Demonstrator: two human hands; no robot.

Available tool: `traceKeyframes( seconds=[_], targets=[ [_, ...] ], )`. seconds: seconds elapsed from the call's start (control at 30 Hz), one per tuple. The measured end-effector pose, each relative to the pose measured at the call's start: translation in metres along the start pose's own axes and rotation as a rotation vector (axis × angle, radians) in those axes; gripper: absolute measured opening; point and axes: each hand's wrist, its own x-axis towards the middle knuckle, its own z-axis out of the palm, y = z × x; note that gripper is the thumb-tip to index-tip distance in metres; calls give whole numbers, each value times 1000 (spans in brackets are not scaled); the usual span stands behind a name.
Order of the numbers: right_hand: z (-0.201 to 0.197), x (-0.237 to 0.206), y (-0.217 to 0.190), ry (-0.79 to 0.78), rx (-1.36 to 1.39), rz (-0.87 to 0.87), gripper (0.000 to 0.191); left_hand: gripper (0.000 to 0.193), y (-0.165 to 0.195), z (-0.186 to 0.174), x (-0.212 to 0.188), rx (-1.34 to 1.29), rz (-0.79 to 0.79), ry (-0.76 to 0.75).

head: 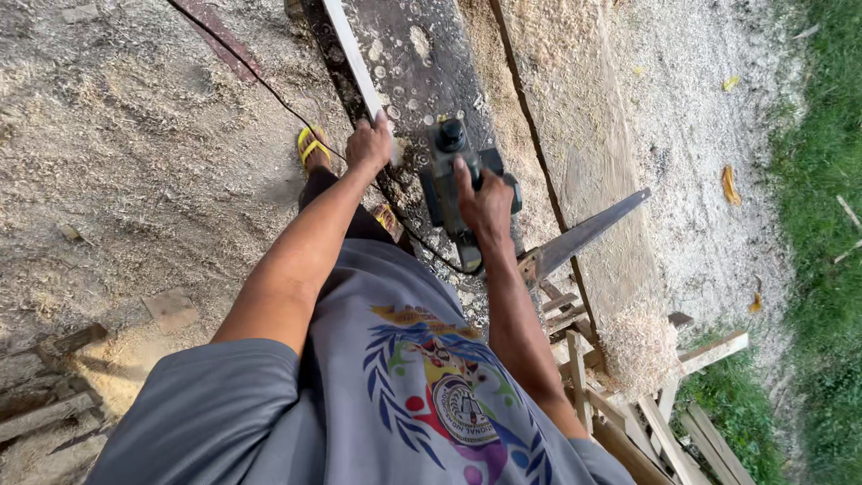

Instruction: The person kneels and uses a hand plane to smooth a wooden frame, then stands to select a plank from a pile. They measure the plank against the frame, cut it with a hand saw, and smooth the cut piece with an electric planer.

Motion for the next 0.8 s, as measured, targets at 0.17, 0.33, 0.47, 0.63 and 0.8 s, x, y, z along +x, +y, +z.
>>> traceKeyframes(
  seconds=[0.17, 0.33, 0.47, 0.63, 0.8],
  targets=[
    [8, -49, 8, -8, 46, -161, 59, 77, -8, -15, -10, -10, -99, -7],
    [32, -68, 4, 64, 98, -396, 52, 75, -18, -37, -13, 12, 32, 182],
    [53, -63, 5, 63, 54, -358, 52, 71, -29, -52, -22, 48, 71, 196],
    [66, -45, 1, 35, 10, -351, 51, 69, -43, -61, -25, -10, -9, 162],
    [72, -19, -27, 34, 67, -376, 52, 68, -53, -63, -15, -25, 41, 195]
  ],
)
